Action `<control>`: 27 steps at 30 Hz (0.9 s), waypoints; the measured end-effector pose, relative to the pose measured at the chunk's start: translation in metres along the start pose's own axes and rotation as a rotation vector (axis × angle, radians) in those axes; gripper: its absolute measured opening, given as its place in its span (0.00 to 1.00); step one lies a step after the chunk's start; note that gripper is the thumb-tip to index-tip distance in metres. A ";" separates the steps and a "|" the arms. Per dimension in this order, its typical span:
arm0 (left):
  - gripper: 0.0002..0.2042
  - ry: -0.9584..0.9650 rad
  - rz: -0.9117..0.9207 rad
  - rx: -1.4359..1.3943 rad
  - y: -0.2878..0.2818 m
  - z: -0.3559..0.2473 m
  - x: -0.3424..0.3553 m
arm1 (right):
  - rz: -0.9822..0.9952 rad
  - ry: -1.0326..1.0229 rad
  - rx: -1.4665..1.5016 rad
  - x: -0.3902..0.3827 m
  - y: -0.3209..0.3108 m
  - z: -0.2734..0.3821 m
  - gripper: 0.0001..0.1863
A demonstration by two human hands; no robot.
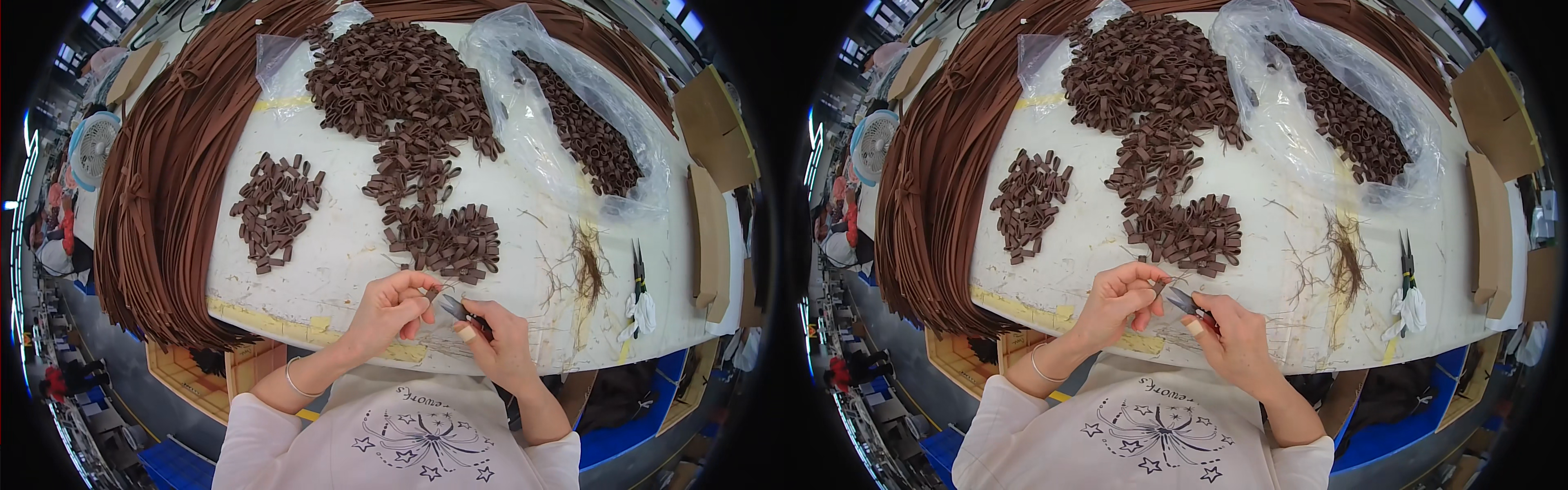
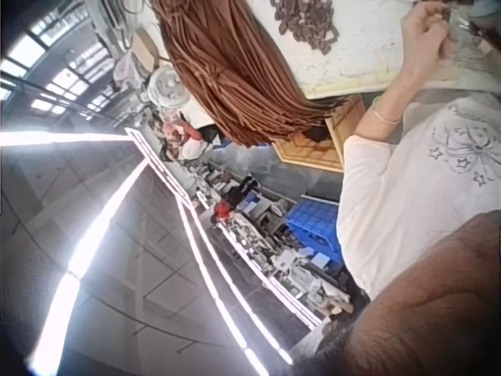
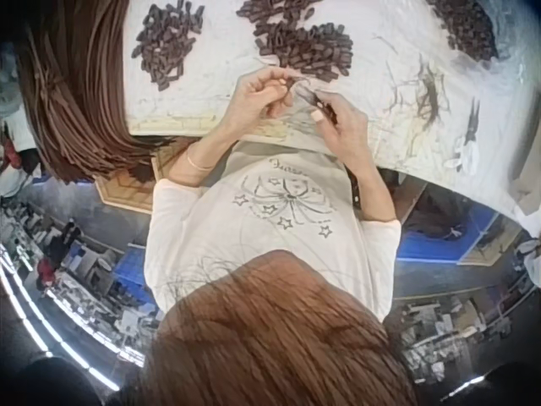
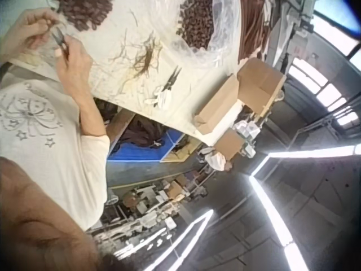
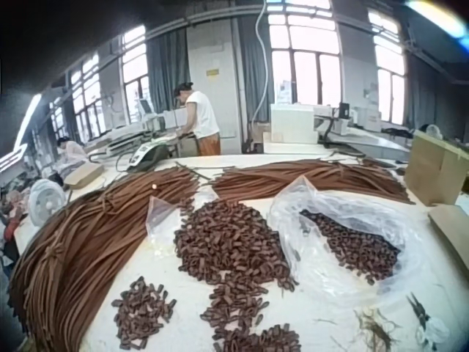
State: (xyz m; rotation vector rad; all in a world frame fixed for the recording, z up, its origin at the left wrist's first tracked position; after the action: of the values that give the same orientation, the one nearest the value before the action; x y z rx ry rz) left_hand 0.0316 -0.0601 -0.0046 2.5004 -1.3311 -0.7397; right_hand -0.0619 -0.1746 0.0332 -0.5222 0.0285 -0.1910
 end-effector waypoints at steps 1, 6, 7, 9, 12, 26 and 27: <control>0.11 0.006 -0.011 0.009 0.000 -0.001 -0.001 | 0.002 -0.004 0.001 0.001 0.001 0.000 0.12; 0.11 -0.006 -0.022 0.064 0.003 -0.003 0.000 | -0.001 -0.010 -0.009 0.003 0.000 0.000 0.12; 0.11 -0.012 -0.026 0.076 0.003 -0.002 0.000 | -0.004 -0.018 -0.010 0.003 0.000 0.000 0.12; 0.11 -0.018 -0.026 0.083 0.002 -0.002 0.000 | -0.009 -0.035 -0.010 0.003 0.001 -0.001 0.12; 0.11 -0.021 -0.032 0.118 0.002 -0.003 0.000 | -0.009 -0.040 -0.018 0.004 0.001 -0.004 0.13; 0.10 -0.043 -0.022 0.130 0.006 -0.002 0.001 | -0.056 -0.123 -0.250 0.005 0.001 0.007 0.13; 0.10 -0.039 -0.013 0.132 0.005 -0.001 0.001 | -0.055 -0.136 -0.283 0.005 0.001 0.009 0.13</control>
State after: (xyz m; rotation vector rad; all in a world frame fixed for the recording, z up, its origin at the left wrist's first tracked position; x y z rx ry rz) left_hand 0.0290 -0.0638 -0.0017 2.6114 -1.4212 -0.7297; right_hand -0.0559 -0.1705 0.0409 -0.8173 -0.0926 -0.2063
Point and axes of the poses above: each hand's wrist, its own x-axis towards the middle knuckle, its own y-axis out of the palm, z = x × y, the point moved 7 cm from there along x, towards the middle knuckle, and after that the axes turned 7 degrees about z, right-handed, at the moved point
